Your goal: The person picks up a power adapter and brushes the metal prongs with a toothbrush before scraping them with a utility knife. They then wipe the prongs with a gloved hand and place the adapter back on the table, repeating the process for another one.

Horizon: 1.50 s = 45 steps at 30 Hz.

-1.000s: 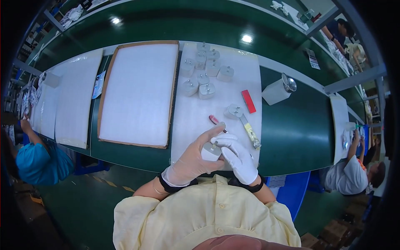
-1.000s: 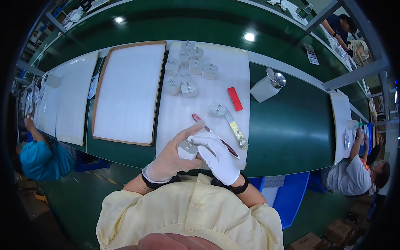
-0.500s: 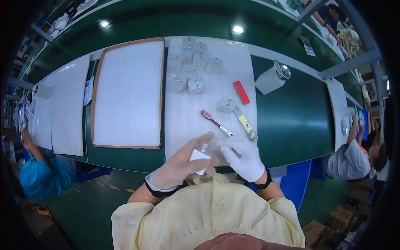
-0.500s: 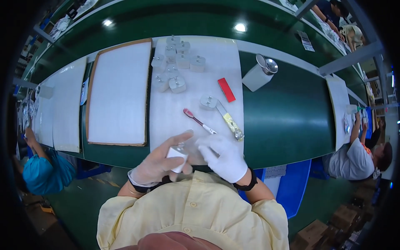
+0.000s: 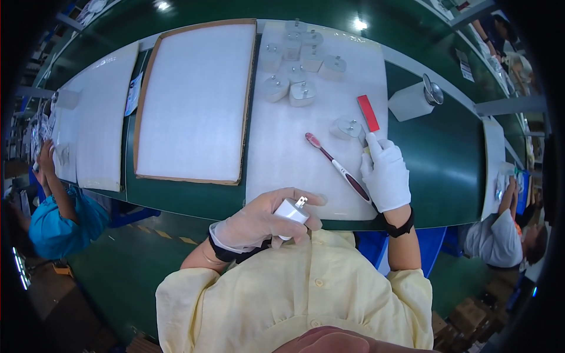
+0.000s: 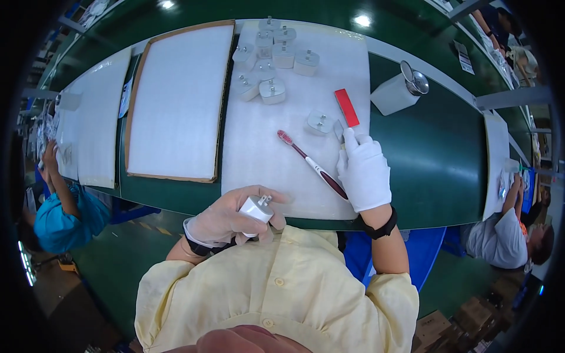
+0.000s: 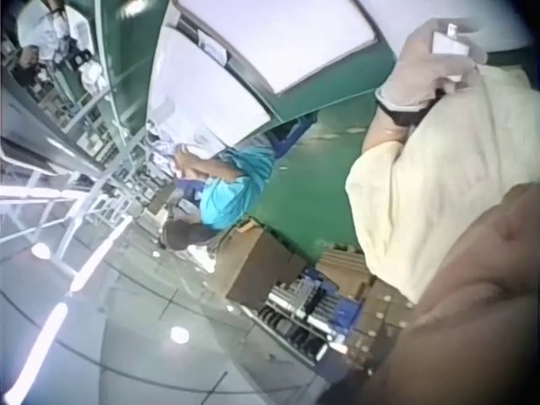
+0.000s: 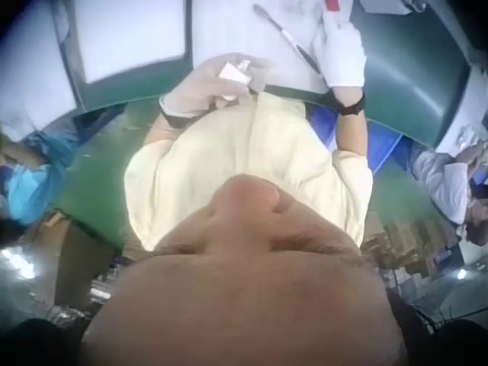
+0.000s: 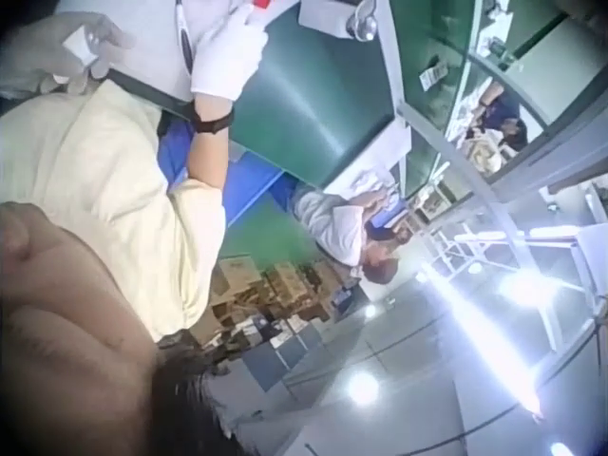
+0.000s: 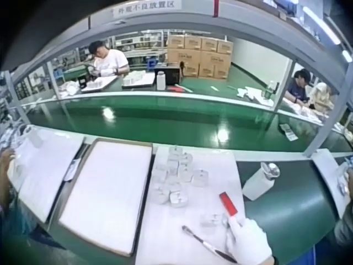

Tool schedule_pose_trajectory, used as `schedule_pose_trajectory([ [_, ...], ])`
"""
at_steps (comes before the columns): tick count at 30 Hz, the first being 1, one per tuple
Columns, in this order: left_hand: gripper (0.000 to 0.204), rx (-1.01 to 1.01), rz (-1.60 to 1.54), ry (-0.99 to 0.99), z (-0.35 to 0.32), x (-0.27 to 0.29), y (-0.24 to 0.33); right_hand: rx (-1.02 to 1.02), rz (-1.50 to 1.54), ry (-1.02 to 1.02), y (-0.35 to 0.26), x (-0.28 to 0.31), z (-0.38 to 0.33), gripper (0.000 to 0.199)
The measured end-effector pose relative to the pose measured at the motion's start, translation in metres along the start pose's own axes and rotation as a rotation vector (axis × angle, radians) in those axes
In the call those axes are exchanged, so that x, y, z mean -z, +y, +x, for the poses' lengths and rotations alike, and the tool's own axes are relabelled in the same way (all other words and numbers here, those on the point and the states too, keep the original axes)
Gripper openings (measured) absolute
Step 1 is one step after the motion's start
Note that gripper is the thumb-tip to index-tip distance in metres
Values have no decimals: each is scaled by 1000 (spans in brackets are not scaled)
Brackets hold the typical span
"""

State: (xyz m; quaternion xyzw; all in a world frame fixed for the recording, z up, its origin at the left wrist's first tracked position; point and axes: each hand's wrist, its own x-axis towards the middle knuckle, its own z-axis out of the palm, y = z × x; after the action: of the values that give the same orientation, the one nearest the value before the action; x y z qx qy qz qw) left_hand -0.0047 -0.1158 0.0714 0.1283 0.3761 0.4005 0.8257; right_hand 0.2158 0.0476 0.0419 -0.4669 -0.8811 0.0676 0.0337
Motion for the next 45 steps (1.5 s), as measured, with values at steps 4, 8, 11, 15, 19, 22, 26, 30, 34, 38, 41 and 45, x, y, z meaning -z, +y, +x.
schedule_pose_trajectory([
  [4, 55, 8, -59, -42, -1, 5, -6, -8, -7, -76, -5, 5, 1, 52],
  [8, 54, -39, 16, -5, -1, 4, -8, -7, -10, -83, -4, 0, 1, 58],
  [11, 54, -42, 107, 40, 0, 0, -8, -26, 3, -45, -7, 0, -1, 58],
  [15, 54, -76, 99, 84, 1, -1, -15, -35, 55, -7, -1, -6, -4, 58],
  [19, 53, -83, 91, 86, 2, -1, -18, -49, 143, -12, 1, 0, -5, 55],
  [22, 53, -124, 135, 90, 1, -5, -18, -34, 264, 72, -2, 15, -12, 52],
  [26, 51, -210, 242, 146, -1, -17, -23, 35, 539, 145, -11, 36, -44, 45],
  [30, 50, -349, 513, 165, 4, -9, -34, 53, 817, -193, -27, 33, -76, 39],
  [34, 49, -474, 635, 161, 12, -4, -43, 273, 641, -22, -29, 9, -83, 35],
  [38, 51, -474, 694, 169, 10, -2, -40, 318, 554, 83, -34, 0, -78, 40],
  [41, 51, -463, 646, 173, 9, -2, -43, 346, 558, 125, -41, -1, -74, 37],
  [45, 51, -280, 454, 151, 4, -8, -33, 377, 565, 159, -42, -2, -72, 35],
])
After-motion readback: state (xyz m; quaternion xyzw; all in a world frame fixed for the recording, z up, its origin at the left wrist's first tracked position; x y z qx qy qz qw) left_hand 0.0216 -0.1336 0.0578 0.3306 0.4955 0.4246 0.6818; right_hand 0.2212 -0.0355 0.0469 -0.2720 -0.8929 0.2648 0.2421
